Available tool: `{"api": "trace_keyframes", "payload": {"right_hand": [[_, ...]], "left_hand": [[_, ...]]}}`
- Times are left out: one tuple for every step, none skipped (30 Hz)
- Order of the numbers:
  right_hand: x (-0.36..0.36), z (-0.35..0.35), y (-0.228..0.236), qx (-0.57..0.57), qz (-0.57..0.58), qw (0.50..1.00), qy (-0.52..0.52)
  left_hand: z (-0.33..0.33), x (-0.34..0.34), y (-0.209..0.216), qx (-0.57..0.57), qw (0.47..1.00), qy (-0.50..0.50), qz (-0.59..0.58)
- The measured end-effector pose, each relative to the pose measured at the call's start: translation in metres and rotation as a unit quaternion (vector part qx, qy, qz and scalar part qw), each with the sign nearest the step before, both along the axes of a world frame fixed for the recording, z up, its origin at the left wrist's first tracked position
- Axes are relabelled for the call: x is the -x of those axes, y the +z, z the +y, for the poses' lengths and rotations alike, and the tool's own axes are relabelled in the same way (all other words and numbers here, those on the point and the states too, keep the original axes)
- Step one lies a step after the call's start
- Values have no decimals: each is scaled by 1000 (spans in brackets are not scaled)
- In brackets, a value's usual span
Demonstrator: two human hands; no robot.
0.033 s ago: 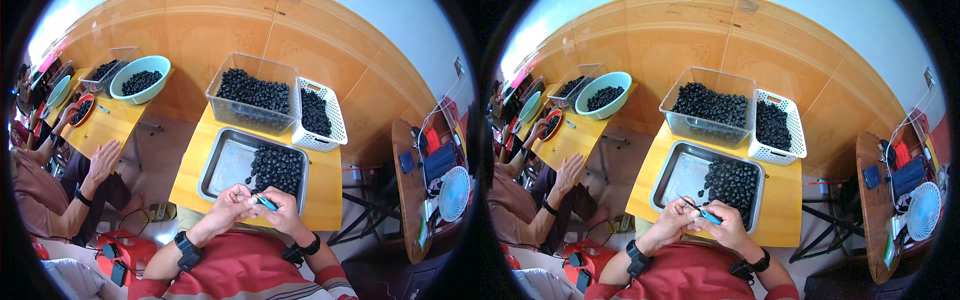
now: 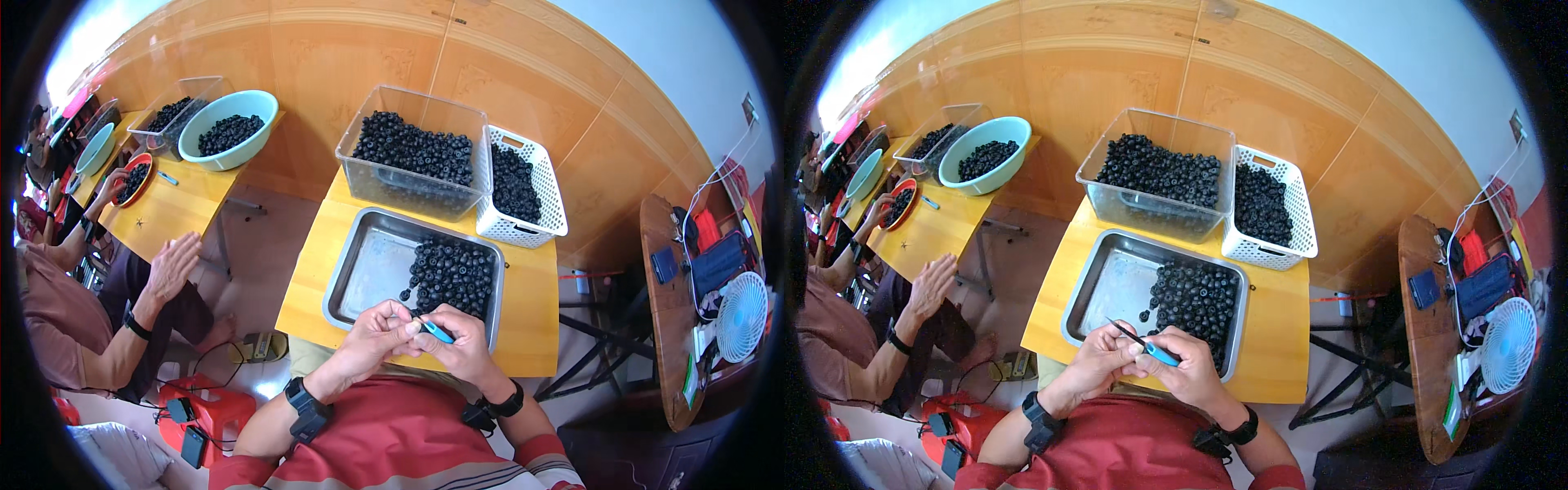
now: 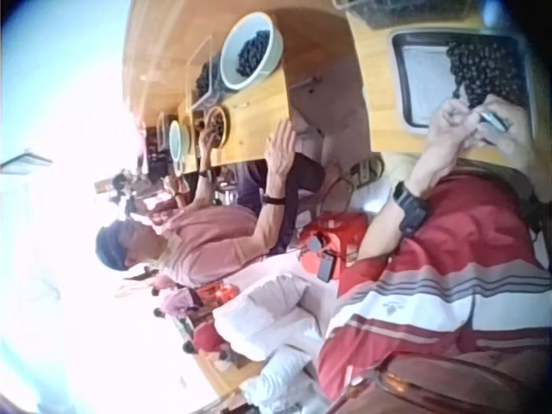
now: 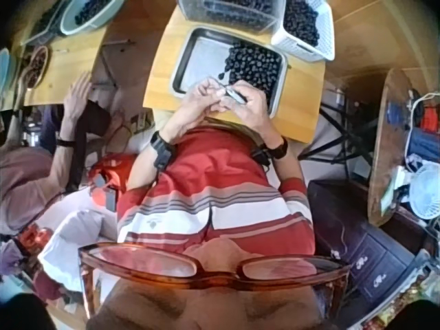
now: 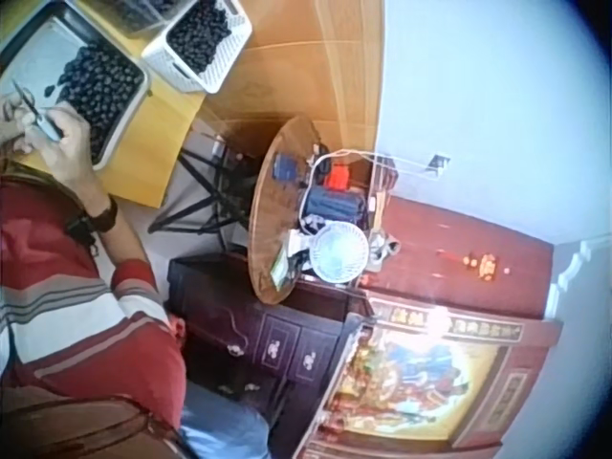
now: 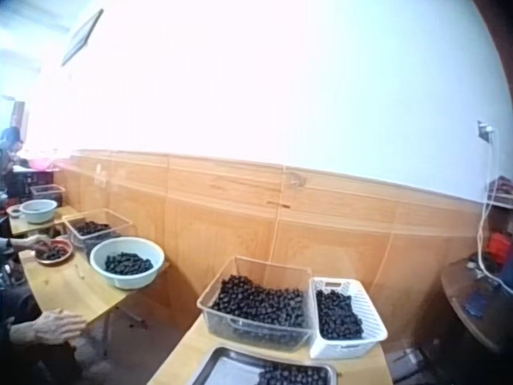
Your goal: Processing small black nuts using a utility knife to remove stems or peel them at a low workbench.
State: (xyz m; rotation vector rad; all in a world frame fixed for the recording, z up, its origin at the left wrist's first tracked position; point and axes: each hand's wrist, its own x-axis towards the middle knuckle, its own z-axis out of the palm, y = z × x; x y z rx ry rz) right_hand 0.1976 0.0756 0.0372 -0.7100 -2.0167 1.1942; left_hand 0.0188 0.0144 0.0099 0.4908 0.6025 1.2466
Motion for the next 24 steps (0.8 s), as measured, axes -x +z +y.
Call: {"api": "trace_keyframes", "payload": {"right_hand": [[-1,3,0,-21,4,1000,-20],[-3,8,6,-45,-13,997,-56],[-7,16,9,-33,-26,992,-120],[-12,26,15,-22,-38,982,-182],[-16,40,23,-42,-28,972,-230],[-20,60,30,-61,-19,959,-276],[-22,82,39,-88,-6,949,-302],[-25,106,47,-115,7,938,-328],[-31,132,49,-146,-13,928,-343],[-36,157,47,-175,-31,918,-355],[-44,180,39,-198,-43,908,-367],[-41,191,37,-218,-53,899,-375],[-43,192,34,-191,-61,901,-385],[-46,188,30,-188,-61,901,-386],[-42,177,28,-145,-55,913,-378],[-43,166,24,-103,-49,922,-371],[-48,163,6,-114,-21,927,-357],[-49,153,1,-111,-20,927,-357],[-49,139,-1,-96,-27,932,-349],[-49,127,-6,-83,-34,936,-342],[-51,116,-11,-68,-16,940,-335],[-51,106,-13,-67,-16,939,-336],[-49,94,-11,-35,-10,942,-335],[-47,82,-9,-3,-3,942,-334]], "left_hand": [[2,1,-6,-17,998,5,52],[4,1,-7,-14,999,5,51],[7,1,-8,-38,995,31,92],[7,2,-7,-65,987,58,136],[8,3,-11,-67,979,86,173],[9,5,-12,-64,979,87,173],[13,9,-10,-86,940,117,309],[19,12,-8,-109,880,142,440],[23,14,1,-96,864,145,473],[27,16,4,-92,864,144,474],[34,19,5,-90,829,120,539],[37,23,5,-85,788,99,602],[42,25,-3,-120,765,112,623],[47,26,-6,-119,765,109,624],[51,28,-10,-140,742,89,649],[54,28,-14,-163,719,67,673],[59,29,-19,-164,715,49,678],[64,30,-21,-161,714,47,679],[68,29,-22,-173,697,34,695],[71,28,-22,-185,678,22,711],[73,26,-20,-197,663,19,722],[77,23,-20,-198,662,17,723],[80,20,-21,-205,637,-2,743],[81,19,-21,-214,611,-22,762]]}}
